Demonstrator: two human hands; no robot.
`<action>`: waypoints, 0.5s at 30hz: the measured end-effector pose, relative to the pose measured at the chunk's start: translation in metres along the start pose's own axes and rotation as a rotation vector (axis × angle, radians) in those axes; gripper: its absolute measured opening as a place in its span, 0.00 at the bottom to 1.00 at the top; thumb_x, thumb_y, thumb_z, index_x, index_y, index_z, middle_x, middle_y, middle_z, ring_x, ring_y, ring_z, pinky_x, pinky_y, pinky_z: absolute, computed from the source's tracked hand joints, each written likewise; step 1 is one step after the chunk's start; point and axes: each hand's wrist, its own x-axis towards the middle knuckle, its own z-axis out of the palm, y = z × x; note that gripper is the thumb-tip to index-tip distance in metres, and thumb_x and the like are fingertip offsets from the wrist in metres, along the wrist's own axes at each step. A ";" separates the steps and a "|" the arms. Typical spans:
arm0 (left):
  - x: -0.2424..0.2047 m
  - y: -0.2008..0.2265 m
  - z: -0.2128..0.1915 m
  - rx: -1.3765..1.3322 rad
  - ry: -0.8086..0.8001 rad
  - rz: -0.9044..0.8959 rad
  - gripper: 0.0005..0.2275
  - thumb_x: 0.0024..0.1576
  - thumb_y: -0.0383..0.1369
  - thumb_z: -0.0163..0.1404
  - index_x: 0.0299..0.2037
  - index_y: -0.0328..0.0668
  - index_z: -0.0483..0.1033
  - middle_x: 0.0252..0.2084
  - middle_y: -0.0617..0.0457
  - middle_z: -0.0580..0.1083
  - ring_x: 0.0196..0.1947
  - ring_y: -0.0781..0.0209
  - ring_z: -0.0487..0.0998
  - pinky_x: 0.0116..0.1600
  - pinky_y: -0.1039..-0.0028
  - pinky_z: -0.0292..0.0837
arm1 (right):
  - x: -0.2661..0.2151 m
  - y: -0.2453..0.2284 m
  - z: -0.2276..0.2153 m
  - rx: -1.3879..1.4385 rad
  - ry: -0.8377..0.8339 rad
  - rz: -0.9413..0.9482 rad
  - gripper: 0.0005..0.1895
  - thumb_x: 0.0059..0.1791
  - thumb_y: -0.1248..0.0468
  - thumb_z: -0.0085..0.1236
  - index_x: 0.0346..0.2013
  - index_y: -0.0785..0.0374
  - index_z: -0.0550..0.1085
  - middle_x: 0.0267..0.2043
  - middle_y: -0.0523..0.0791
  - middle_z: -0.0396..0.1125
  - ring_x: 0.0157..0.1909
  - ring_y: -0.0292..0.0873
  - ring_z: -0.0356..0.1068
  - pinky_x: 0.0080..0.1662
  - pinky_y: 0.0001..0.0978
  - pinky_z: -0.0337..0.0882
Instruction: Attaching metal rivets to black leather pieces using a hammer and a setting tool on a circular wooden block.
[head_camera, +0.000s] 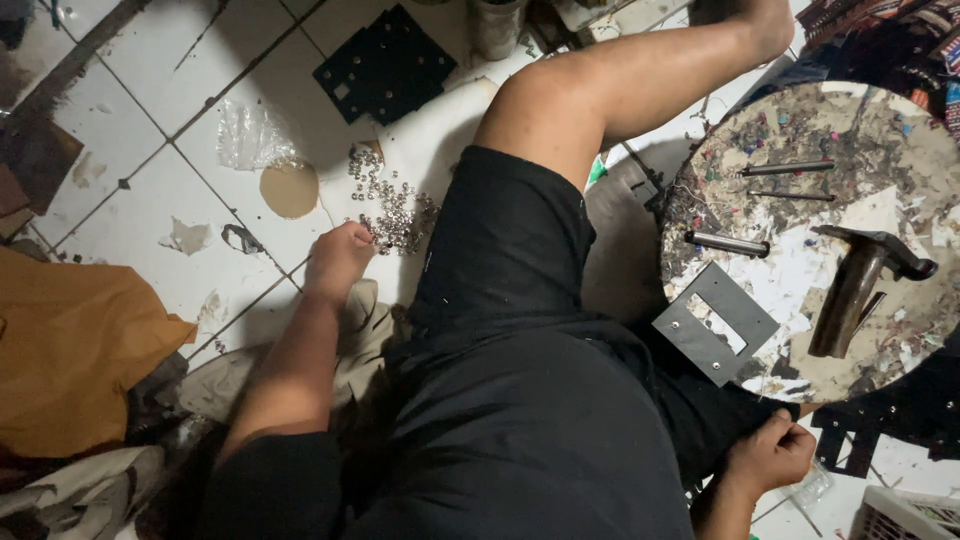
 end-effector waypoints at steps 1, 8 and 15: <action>0.001 -0.002 0.001 0.011 0.010 0.027 0.09 0.59 0.40 0.54 0.45 0.52 0.80 0.49 0.54 0.81 0.46 0.53 0.80 0.47 0.62 0.70 | 0.000 0.002 0.000 -0.017 0.000 -0.018 0.18 0.63 0.58 0.63 0.34 0.65 0.71 0.33 0.46 0.65 0.37 0.47 0.63 0.42 0.46 0.62; 0.032 -0.032 0.019 -0.034 0.081 0.110 0.10 0.60 0.41 0.48 0.43 0.51 0.80 0.48 0.49 0.81 0.48 0.48 0.80 0.48 0.60 0.70 | -0.001 0.004 -0.001 -0.058 0.023 -0.078 0.16 0.62 0.59 0.61 0.35 0.67 0.75 0.33 0.51 0.68 0.37 0.53 0.66 0.42 0.48 0.63; 0.035 -0.019 0.015 -0.070 0.155 0.145 0.14 0.60 0.42 0.47 0.50 0.47 0.79 0.49 0.45 0.80 0.49 0.43 0.79 0.53 0.56 0.69 | -0.008 0.003 0.000 -0.019 0.018 -0.010 0.17 0.64 0.58 0.61 0.37 0.66 0.72 0.32 0.50 0.66 0.35 0.49 0.63 0.41 0.46 0.62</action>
